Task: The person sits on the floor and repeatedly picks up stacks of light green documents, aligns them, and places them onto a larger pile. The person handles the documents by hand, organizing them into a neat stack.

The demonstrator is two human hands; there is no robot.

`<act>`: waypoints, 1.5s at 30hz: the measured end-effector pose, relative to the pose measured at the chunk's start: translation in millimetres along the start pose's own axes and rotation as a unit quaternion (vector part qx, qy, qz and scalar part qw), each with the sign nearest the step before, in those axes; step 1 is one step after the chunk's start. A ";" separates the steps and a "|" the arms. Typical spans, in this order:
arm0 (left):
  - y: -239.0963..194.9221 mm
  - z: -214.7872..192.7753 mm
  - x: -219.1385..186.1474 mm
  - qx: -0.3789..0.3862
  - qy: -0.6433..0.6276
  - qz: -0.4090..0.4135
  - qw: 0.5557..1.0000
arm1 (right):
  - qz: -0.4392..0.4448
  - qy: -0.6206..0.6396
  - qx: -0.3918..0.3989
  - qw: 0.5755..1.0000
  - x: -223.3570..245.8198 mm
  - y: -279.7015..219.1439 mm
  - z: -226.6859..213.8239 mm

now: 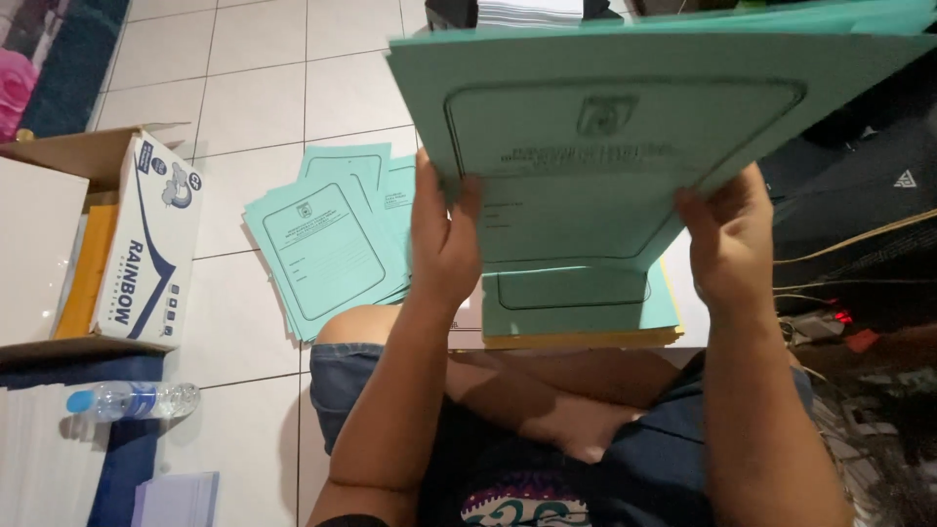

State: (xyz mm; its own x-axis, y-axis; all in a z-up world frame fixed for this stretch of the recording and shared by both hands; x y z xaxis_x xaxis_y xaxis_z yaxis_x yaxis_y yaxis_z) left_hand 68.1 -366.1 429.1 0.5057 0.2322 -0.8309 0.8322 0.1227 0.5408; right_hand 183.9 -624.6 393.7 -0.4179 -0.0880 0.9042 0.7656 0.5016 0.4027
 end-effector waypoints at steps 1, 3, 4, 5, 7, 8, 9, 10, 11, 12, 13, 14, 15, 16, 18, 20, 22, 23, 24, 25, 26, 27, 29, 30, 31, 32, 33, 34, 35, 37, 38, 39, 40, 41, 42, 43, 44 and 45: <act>0.7 1.3 3.1 -0.002 0.000 0.001 1.000 | -0.002 0.000 0.002 1.000 -4.5 -2.8 -1.7; 0.4 1.2 9.0 -0.029 -0.024 0.012 0.999 | -0.012 -0.011 0.042 0.999 -11.7 -8.8 -0.2; 2.3 1.2 6.7 -0.031 -0.024 0.013 0.999 | -0.013 -0.012 0.043 0.999 -0.6 -6.5 1.8; 4.5 2.1 2.9 -0.026 -0.029 0.024 0.999 | 0.001 -0.050 0.009 0.999 9.5 -5.6 -1.1; 7.7 1.3 -5.4 -0.022 -0.034 0.036 0.999 | 0.015 -0.088 -0.025 0.996 21.7 -4.2 -5.0; 8.5 -0.7 -8.4 -0.022 -0.038 0.025 0.999 | 0.011 -0.087 -0.013 0.996 23.9 -2.9 -4.2; 9.9 -3.0 -11.5 -0.024 -0.042 0.016 0.999 | 0.005 -0.086 0.000 0.996 26.5 -0.4 -3.4; 7.7 -2.5 -2.4 -0.026 -0.042 0.017 0.999 | 0.004 -0.087 0.001 0.996 21.1 -3.4 -2.3; 7.2 -0.4 13.1 -0.018 -0.067 -0.018 0.997 | 0.038 -0.072 0.011 0.997 9.7 -5.4 -0.9; 6.5 2.3 28.9 -0.011 -0.092 -0.054 0.994 | 0.072 -0.056 0.020 0.996 -2.2 -7.5 0.4; 5.4 3.9 32.9 -0.013 -0.091 -0.053 0.994 | 0.071 -0.056 0.022 0.996 -1.2 -7.3 2.4; 4.7 5.4 35.6 -0.012 -0.059 -0.049 0.997 | 0.080 -0.055 0.021 0.995 -2.0 -7.2 4.1; 3.0 7.9 38.2 -0.009 -0.028 -0.047 0.998 | 0.091 -0.053 0.019 0.994 -2.2 -9.3 5.5; 4.0 7.1 33.5 -0.009 -0.029 -0.048 0.998 | 0.093 -0.054 0.019 0.994 0.8 -9.0 3.8; 9.1 7.0 16.8 0.004 -0.022 0.000 1.000 | 0.125 -0.102 -0.045 0.986 6.2 -9.6 -9.7; 9.6 5.6 21.5 0.021 -0.034 -0.032 0.999 | 0.109 -0.085 -0.013 0.990 5.4 -7.0 -12.0; 3.3 8.4 38.9 0.039 -0.045 -0.069 0.996 | 0.097 -0.066 0.022 0.993 0.9 -8.6 -9.6; -1.5 10.6 54.1 0.045 -0.034 -0.092 0.994 | 0.161 -0.079 0.036 0.983 -11.1 -12.2 -7.4; -6.5 12.8 69.8 0.052 -0.023 -0.115 0.992 | 0.224 -0.091 0.050 0.969 -23.4 -16.9 -5.5; -8.3 13.9 74.0 0.053 -0.024 -0.116 0.992 | 0.225 -0.091 0.049 0.969 -31.6 -18.2 -5.1; -10.4 16.5 80.4 0.069 0.001 -0.136 0.988 | 0.199 -0.076 0.056 0.976 -37.1 -17.9 -2.9; -12.9 19.0 86.9 0.084 0.026 -0.156 0.984 | 0.173 -0.061 0.063 0.981 -42.1 -17.5 -0.9; -6.2 15.5 81.5 0.094 0.023 -0.198 0.975 | 0.169 -0.100 0.049 0.979 -45.6 -15.5 -18.7; -4.0 13.3 81.0 0.103 0.022 -0.239 0.965 | 0.164 -0.138 0.034 0.976 -45.7 -13.4 -28.1; 1.5 9.9 66.4 0.100 0.022 -0.242 0.965 | 0.165 -0.138 0.038 0.976 -35.9 -8.7 -25.9; 3.7 11.4 57.8 0.138 0.012 -0.288 0.948 | 0.169 -0.112 0.051 0.978 -27.5 -4.1 -21.4; 5.5 12.7 48.5 0.176 0.001 -0.332 0.927 | 0.173 -0.087 0.063 0.979 -18.2 0.4 -16.8; 0.4 14.2 71.6 0.173 0.000 -0.333 0.927 | 0.174 -0.088 0.066 0.979 -22.3 3.6 -12.5; -3.9 13.5 95.6 0.153 0.025 -0.341 0.927 | 0.232 -0.064 0.088 0.967 -35.7 4.3 -7.4; -18.4 15.6 151.4 0.130 0.048 -0.350 0.926 | 0.291 -0.042 0.112 0.949 -68.8 2.6 -5.5; -24.1 15.1 176.9 0.119 0.109 -0.306 0.938 | 0.306 -0.037 0.111 0.945 -90.7 0.0 -8.8; -30.4 16.3 202.1 0.107 0.168 -0.261 0.945 | 0.322 -0.032 0.111 0.940 -112.9 -2.9 -12.6; -35.3 19.3 200.1 0.106 0.166 -0.262 0.945 | 0.324 -0.034 0.113 0.939 -108.8 -4.2 -8.7; -40.4 25.7 202.4 0.137 0.155 -0.292 0.934 | 0.363 -0.047 0.106 0.924 -108.0 -6.6 -7.1; -45.9 32.1 204.3 0.167 0.144 -0.321 0.921 | 0.402 -0.060 0.098 0.908 -106.9 -9.2 -5.6; -47.4 33.2 197.5 0.164 0.142 -0.322 0.922 | 0.403 -0.062 0.101 0.907 -104.3 -7.2 -1.9; -49.2 37.0 191.3 0.172 0.111 -0.323 0.924 | 0.414 -0.053 0.096 0.904 -102.8 -6.6 1.0; -49.5 41.9 184.5 0.181 0.081 -0.323 0.925 | 0.424 -0.044 0.089 0.900 -100.5 -6.3 2.5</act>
State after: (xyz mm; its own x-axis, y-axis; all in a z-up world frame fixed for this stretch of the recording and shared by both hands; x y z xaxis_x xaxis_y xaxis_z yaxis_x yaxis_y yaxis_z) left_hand 129.8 -369.7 243.5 -0.1405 0.3684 -0.9190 0.9855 -0.0374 -0.1657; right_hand 219.8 -616.8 300.0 0.2381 0.4559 0.8576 0.7400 0.4868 -0.4642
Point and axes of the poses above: each hand's wrist, its own y-axis towards the middle knuckle, its own z-axis out of the palm, x = y × z, the point moved 7 cm from there along y, towards the middle knuckle, and after that the axes turned 15 degrees about x, right-handed, at the moved point
